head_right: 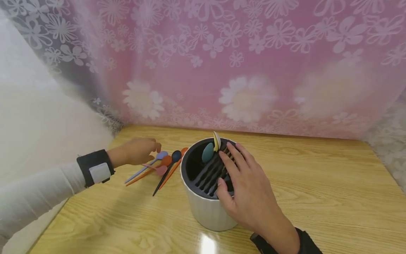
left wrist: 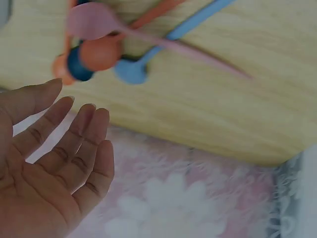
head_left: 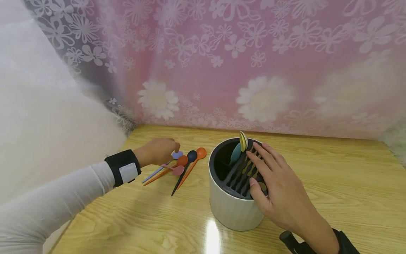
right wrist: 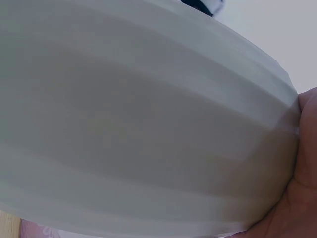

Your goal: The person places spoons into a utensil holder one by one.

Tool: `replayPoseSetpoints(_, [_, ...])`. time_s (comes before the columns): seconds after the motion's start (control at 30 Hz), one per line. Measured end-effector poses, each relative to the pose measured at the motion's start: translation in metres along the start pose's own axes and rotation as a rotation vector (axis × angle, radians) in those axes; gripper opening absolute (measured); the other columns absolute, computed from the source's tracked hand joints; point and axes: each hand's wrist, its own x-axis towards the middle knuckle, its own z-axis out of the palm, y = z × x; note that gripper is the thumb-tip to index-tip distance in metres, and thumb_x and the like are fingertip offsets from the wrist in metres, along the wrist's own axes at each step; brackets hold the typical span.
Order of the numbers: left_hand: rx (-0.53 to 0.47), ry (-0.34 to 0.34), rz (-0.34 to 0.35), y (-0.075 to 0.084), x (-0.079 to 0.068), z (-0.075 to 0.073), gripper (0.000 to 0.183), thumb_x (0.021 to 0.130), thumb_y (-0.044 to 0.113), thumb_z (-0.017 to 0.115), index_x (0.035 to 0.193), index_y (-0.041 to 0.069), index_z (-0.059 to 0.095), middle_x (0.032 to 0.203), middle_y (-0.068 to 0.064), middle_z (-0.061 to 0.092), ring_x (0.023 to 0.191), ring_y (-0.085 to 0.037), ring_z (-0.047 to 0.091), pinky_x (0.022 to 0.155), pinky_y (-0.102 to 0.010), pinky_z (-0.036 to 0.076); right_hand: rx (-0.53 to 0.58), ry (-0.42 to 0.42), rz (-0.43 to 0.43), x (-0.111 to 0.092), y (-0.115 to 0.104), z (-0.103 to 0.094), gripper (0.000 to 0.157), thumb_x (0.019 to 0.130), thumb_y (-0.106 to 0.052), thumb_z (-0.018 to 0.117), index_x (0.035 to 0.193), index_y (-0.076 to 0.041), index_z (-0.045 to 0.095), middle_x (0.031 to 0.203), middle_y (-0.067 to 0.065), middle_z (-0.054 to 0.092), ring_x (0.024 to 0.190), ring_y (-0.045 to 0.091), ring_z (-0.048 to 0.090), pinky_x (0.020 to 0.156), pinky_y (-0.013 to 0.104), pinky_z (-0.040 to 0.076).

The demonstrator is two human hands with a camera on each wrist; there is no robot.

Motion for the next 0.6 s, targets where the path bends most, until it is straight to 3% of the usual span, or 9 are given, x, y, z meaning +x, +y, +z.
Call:
replayPoseSetpoints(0.17, [0.053,0.003,0.003,-0.023,0.0,0.039,0.016,0.092,0.002,0.069,0.107,0.006,0.07,0.096,-0.008,0.066,0.084,-0.023,0.064,0.069,-0.035,0.055,0.0,0.002,0.005,0.0,0.0,0.0,0.054,0.093,-0.018,0.056,0.146,-0.011,0.052,0.159,0.011,0.037,0.147,0.032,0.03,0.106,0.059,0.036])
replayPoseSetpoints(0.27, [0.028,0.012,0.026,-0.03,0.001,0.059,0.002,0.094,0.006,0.068,0.096,0.007,0.067,0.086,-0.005,0.059,0.072,-0.018,0.055,0.062,-0.029,0.047,0.001,-0.004,0.006,0.001,0.0,0.0,0.054,0.093,-0.018,0.056,0.146,-0.011,0.051,0.159,0.011,0.037,0.147,0.033,0.03,0.106,0.06,0.035])
replayPoseSetpoints(0.33, [0.026,0.03,0.047,-0.033,0.001,0.069,0.006,0.095,0.01,0.068,0.09,0.009,0.064,0.08,-0.003,0.053,0.067,-0.015,0.049,0.059,-0.027,0.041,0.0,-0.008,0.006,0.001,0.0,0.001,0.054,0.093,-0.018,0.056,0.146,-0.011,0.051,0.159,0.01,0.037,0.147,0.032,0.03,0.107,0.06,0.035])
replayPoseSetpoints(0.47, [0.059,0.095,0.067,-0.034,0.003,0.081,0.011,0.092,0.015,0.072,0.085,0.011,0.065,0.075,-0.001,0.05,0.064,-0.013,0.048,0.057,-0.026,0.04,-0.002,-0.008,0.009,0.001,0.0,0.001,0.054,0.092,-0.019,0.056,0.146,-0.011,0.052,0.159,0.009,0.037,0.147,0.032,0.03,0.107,0.059,0.035])
replayPoseSetpoints(0.6, [0.051,0.124,0.057,-0.034,0.008,0.081,0.02,0.093,0.015,0.072,0.076,0.012,0.061,0.07,0.001,0.046,0.062,-0.012,0.042,0.056,-0.025,0.034,-0.003,0.003,0.012,0.001,0.0,0.0,0.054,0.092,-0.018,0.056,0.145,-0.012,0.052,0.159,0.009,0.038,0.147,0.032,0.031,0.107,0.059,0.035])
